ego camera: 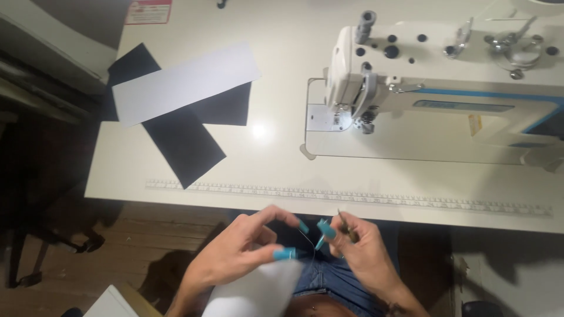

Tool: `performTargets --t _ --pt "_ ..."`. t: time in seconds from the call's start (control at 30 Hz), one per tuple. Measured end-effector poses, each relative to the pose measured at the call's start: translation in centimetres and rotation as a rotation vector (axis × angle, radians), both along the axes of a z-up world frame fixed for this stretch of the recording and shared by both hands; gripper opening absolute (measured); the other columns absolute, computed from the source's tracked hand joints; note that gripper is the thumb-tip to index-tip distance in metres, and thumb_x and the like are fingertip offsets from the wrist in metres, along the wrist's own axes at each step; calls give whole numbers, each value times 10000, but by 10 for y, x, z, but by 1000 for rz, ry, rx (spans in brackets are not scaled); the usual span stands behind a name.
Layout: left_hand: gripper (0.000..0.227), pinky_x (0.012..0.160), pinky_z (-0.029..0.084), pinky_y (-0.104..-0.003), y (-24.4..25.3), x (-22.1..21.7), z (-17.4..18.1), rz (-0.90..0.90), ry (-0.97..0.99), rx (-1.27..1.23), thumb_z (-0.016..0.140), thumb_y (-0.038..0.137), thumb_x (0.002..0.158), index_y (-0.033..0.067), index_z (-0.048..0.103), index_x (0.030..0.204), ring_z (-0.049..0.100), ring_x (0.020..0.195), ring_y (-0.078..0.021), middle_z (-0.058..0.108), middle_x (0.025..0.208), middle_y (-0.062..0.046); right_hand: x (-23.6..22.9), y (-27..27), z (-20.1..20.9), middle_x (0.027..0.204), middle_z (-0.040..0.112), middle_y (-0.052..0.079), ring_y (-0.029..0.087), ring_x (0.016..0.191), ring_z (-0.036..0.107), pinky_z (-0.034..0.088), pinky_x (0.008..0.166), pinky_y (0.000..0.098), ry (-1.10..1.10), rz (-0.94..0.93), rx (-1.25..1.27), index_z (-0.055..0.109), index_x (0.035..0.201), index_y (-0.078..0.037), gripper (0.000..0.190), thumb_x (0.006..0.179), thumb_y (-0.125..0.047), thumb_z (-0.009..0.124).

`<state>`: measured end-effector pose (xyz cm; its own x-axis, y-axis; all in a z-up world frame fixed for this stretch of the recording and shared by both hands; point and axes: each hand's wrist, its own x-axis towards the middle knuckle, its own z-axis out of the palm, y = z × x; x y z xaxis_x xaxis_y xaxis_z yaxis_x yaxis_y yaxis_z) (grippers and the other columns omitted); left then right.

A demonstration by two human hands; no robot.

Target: Aligning and trimming pieces of material at a sewing station

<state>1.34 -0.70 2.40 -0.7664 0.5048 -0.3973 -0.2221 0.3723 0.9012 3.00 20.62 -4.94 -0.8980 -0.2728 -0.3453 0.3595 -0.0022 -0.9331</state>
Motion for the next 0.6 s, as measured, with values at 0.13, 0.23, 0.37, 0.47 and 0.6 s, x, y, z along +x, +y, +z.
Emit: performTargets --t 0.13,0.23,0.37,0.47,0.6 --pt "259 449 340 -170 4 -1 -3 -18 9 45 722 258 662 112 618 850 444 485 -40 534 534 17 -7 9 9 476 462 24 93 437 405 332 460 215 15 -102 154 522 575 -61 387 760 -398 561" --pt "177 487 441 -163 5 5 -15 111 73 237 682 186 722 60 612 826 575 529 -36 676 606 -27 -1 11 6 488 392 -31 76 446 345 299 459 217 70 4 177 569 642 -90 387 672 -475 595" --pt "97 528 451 -197 9 11 -25 397 109 299 667 116 730 56 619 790 590 538 -66 704 601 -63 10 0 4 606 432 5 75 564 356 296 510 189 -74 123 -67 619 852 -34 650 424 -490 793" --pt "73 603 456 -197 13 12 -23 382 194 283 609 120 786 52 598 810 538 534 -45 670 582 -29 12 -20 17 550 417 -23 73 529 380 294 478 203 -88 63 40 532 576 -59 338 575 -38 870" --pt "334 410 335 -224 12 18 -17 396 197 39 370 341 861 112 607 914 387 429 -79 499 526 1 13 -29 8 546 245 -32 84 495 237 194 447 244 87 -71 55 306 493 -90 498 761 -138 722"
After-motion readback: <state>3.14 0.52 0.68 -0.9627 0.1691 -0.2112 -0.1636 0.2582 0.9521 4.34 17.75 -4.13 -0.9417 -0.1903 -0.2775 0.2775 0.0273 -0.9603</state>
